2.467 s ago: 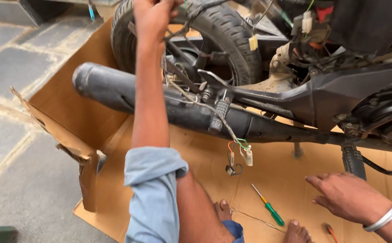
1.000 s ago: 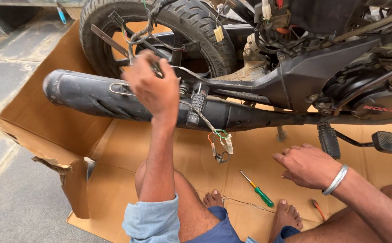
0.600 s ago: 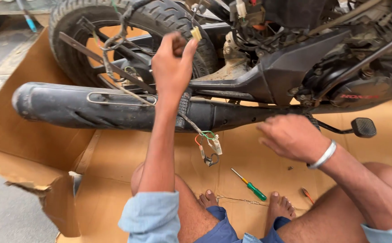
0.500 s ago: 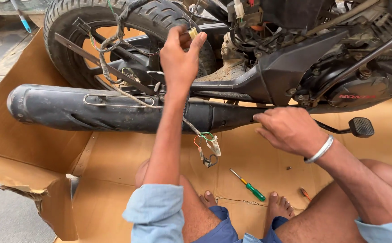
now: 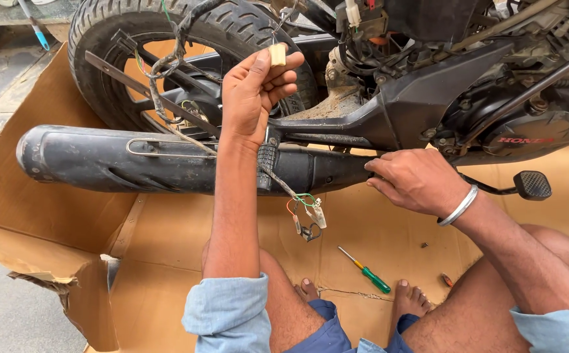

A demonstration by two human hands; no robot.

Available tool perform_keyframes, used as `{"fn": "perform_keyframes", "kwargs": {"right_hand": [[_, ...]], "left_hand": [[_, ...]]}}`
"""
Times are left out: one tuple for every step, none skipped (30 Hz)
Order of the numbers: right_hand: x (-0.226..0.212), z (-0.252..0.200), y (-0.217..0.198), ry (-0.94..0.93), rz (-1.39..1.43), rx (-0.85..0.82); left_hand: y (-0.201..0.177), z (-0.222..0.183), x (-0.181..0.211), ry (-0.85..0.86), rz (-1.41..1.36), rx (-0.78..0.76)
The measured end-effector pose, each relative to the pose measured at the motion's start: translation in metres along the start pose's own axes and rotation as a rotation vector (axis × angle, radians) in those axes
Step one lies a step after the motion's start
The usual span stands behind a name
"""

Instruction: The person sits on cardboard on the ground beside a motorcycle and works on its wiring harness. They handle wire connectors and a small electrical component, join wires by hand, use a screwdriver on the connectors, and route the harness along the bike before working near the engine area.

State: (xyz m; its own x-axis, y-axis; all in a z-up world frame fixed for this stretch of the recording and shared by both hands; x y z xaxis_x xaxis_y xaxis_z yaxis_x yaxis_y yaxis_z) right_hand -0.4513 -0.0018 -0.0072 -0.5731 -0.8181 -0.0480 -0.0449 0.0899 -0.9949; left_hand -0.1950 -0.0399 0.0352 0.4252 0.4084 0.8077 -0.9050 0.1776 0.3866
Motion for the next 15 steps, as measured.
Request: {"fn": "perform_keyframes", "kwargs": {"right_hand": [[-0.002, 0.000, 0.001, -0.028, 0.010, 0.015], [-0.002, 0.001, 0.001, -0.025, 0.011, 0.014], [-0.005, 0.002, 0.001, -0.048, 0.021, 0.015], [-0.008, 0.003, 0.001, -0.070, 0.031, 0.015], [-0.009, 0.003, 0.000, -0.072, 0.032, 0.011], [-0.011, 0.004, 0.002, -0.072, 0.039, -0.013], [-0.012, 0.005, 0.002, -0.071, 0.045, -0.034], [-0.012, 0.005, 0.004, -0.072, 0.044, -0.038], [-0.012, 0.006, 0.006, -0.078, 0.045, -0.056], [-0.013, 0.006, 0.009, -0.083, 0.046, -0.074], [-0.014, 0.006, 0.009, -0.083, 0.045, -0.075], [-0.014, 0.006, 0.011, -0.072, 0.043, -0.110], [-0.013, 0.007, 0.014, -0.059, 0.040, -0.143], [-0.013, 0.007, 0.014, -0.059, 0.040, -0.141], [-0.013, 0.006, 0.014, -0.053, 0.043, -0.140]], "left_hand": [[0.002, -0.001, 0.001, 0.011, -0.033, -0.009], [0.004, 0.000, 0.001, 0.010, -0.035, -0.011], [0.005, 0.000, 0.002, 0.019, -0.046, -0.013], [0.006, 0.000, 0.003, 0.029, -0.057, -0.016], [0.008, -0.001, 0.002, 0.027, -0.059, -0.012], [0.010, -0.002, 0.003, 0.033, -0.067, -0.027], [0.013, -0.003, 0.004, 0.040, -0.076, -0.042], [0.012, -0.003, 0.002, 0.040, -0.078, -0.039], [0.014, -0.003, 0.003, 0.059, -0.104, -0.070], [0.016, -0.002, 0.004, 0.078, -0.131, -0.100], [0.015, -0.002, 0.004, 0.078, -0.131, -0.100], [0.016, -0.002, 0.005, 0.096, -0.160, -0.118], [0.018, -0.001, 0.006, 0.114, -0.188, -0.139], [0.018, 0.000, 0.005, 0.114, -0.188, -0.140], [0.018, 0.001, 0.005, 0.123, -0.200, -0.134]]}}
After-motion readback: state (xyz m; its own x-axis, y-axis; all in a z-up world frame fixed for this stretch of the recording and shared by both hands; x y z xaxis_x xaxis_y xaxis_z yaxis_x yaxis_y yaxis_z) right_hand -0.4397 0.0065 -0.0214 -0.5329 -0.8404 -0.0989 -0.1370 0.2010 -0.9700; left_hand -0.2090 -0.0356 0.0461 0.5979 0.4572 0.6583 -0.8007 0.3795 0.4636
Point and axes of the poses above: each hand's wrist, its own z-axis towards the middle knuckle, its own y-axis out of the palm, x = y × z, the point moved 9 cm from there along z, towards the middle knuckle, and after that the axes turned 13 degrees about -x, right-handed, at the moved point
